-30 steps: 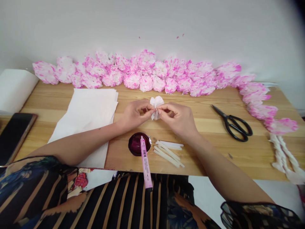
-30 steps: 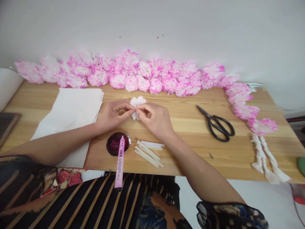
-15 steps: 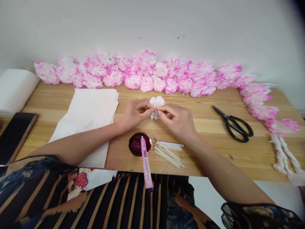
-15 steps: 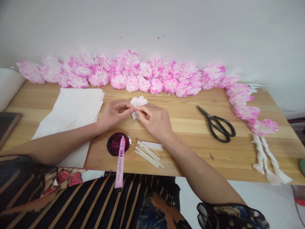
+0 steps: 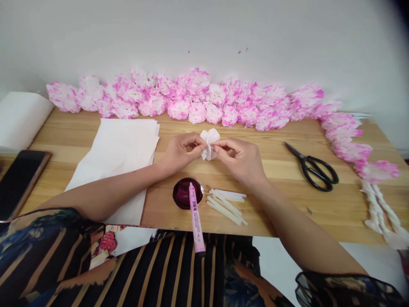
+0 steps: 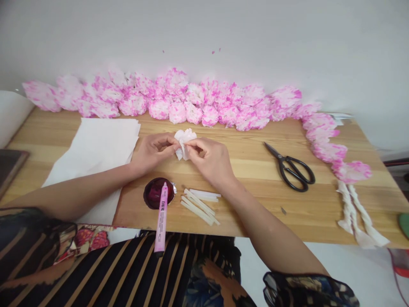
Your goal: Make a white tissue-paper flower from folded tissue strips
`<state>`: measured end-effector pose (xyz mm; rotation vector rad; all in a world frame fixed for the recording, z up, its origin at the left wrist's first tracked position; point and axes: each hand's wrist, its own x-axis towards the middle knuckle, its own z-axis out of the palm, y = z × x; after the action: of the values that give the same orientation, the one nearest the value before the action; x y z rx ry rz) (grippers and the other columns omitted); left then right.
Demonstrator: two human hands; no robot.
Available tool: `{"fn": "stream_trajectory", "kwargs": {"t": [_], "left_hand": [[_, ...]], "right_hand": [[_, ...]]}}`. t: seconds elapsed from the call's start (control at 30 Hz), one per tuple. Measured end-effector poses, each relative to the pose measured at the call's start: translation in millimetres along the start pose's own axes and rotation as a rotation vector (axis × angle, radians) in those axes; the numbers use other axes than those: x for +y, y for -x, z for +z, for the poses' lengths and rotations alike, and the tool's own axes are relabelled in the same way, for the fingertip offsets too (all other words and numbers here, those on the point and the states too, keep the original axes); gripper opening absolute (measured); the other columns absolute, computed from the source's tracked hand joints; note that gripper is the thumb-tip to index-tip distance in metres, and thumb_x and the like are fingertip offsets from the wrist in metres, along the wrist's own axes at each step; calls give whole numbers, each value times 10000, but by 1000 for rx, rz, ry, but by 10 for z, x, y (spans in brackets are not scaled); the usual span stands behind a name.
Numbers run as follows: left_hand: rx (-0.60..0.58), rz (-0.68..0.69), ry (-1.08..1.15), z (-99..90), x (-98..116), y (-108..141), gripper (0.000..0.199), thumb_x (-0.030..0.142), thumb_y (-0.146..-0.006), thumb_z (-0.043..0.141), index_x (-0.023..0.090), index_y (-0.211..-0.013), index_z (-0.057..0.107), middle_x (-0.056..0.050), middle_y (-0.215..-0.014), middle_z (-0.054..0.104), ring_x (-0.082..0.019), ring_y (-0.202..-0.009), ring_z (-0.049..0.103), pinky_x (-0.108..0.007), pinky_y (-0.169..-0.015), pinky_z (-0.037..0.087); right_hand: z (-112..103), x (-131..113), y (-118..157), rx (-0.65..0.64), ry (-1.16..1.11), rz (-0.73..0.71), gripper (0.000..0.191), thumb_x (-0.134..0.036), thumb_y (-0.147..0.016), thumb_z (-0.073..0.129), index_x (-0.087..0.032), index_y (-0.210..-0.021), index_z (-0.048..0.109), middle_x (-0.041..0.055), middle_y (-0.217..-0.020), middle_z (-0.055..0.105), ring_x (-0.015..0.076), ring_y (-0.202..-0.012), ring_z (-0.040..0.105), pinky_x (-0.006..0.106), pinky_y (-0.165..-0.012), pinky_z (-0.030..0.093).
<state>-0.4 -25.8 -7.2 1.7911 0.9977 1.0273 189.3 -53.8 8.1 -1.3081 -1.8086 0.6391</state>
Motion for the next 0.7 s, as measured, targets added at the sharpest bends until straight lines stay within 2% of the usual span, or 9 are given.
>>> {"fn": "stream_trajectory", "kwargs": {"t": [0.13, 0.3, 0.4, 0.6, 0.7], "left_hand": [[29, 13, -2, -2, -9, -2, 171, 282, -859, 649, 148, -758, 684, -48, -774, 711, -122, -705, 617, -250, -680, 479], [30, 52, -43, 2, 4, -2, 173, 286, -875, 649, 158, -777, 711, -48, -796, 733, -129, -730, 639, -251, -690, 482], [29, 82, -69, 4, 20, -2, 167, 269, -877, 650, 158, -774, 721, -44, -799, 739, -125, -728, 639, -245, -687, 473], [19, 18, 13, 25, -3, -1, 163, 296, -868, 658, 141, -854, 706, -52, -833, 733, -120, -734, 640, -224, -659, 483], [6, -5, 21, 38, -24, 2, 137, 267, -845, 668, 143, -901, 678, -35, -815, 706, -103, -698, 617, -208, -634, 472]], "right_hand": [[-19, -25, -12, -11, -8, 36, 168, -197, -847, 602, -191, -849, 769, 5, -799, 762, 122, -662, 634, 233, -610, 443], [-3, -49, 0, -40, 79, 24, 146, -289, -837, 661, -177, -852, 754, 20, -776, 742, 132, -675, 630, 242, -625, 438], [4, -29, -1, -45, 107, 46, 135, -271, -837, 650, -180, -836, 749, 18, -770, 737, 126, -652, 613, 242, -608, 420], [-22, -8, -22, -99, -113, 160, 191, -246, -847, 603, -182, -893, 776, 8, -806, 760, 131, -690, 645, 229, -624, 440], [-26, -2, -23, -119, -144, 177, 216, -251, -845, 594, -181, -914, 786, 6, -776, 748, 132, -678, 637, 234, -624, 444]]}}
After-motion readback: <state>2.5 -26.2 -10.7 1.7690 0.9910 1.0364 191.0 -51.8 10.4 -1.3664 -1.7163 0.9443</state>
